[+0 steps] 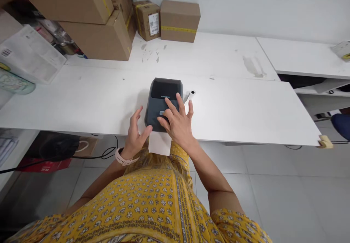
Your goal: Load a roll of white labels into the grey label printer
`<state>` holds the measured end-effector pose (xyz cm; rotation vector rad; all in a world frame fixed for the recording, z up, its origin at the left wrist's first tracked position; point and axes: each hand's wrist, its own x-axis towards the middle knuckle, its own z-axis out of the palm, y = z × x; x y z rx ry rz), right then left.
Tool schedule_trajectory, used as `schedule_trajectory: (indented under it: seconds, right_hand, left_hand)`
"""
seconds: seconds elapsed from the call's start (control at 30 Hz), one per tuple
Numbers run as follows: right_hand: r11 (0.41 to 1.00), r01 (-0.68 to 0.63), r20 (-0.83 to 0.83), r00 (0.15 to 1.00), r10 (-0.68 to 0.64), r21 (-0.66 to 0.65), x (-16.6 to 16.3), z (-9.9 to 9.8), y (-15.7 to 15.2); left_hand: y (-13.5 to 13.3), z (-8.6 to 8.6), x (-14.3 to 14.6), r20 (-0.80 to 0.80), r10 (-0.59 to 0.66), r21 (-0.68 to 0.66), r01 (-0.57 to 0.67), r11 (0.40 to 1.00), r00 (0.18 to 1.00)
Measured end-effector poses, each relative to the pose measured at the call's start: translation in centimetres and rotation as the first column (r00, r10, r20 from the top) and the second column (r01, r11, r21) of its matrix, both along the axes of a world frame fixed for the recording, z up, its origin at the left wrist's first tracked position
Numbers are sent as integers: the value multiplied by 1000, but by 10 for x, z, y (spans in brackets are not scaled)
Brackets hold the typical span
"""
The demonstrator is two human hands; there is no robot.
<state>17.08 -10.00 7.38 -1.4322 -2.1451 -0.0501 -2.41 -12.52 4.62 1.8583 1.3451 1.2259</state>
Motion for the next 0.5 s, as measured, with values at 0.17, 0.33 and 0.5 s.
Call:
schedule_trajectory:
  seconds: [0.17, 0.33, 0.5]
  right_hand:
    - [990, 132, -291, 947, -139, -46, -1, -35, -29]
    - [977, 176, -536, 817, -214, -122, -14, -57, -48]
    - [992, 109, -589, 799, -123, -59, -9, -29, -34]
  left_hand:
    - [-4, -22, 6, 218, -79, -249, 133, 959, 973]
    - [-6, -25, 4, 210, -72, -170, 109, 979, 975]
    - [8, -7, 0, 223, -58, -87, 79, 993, 973]
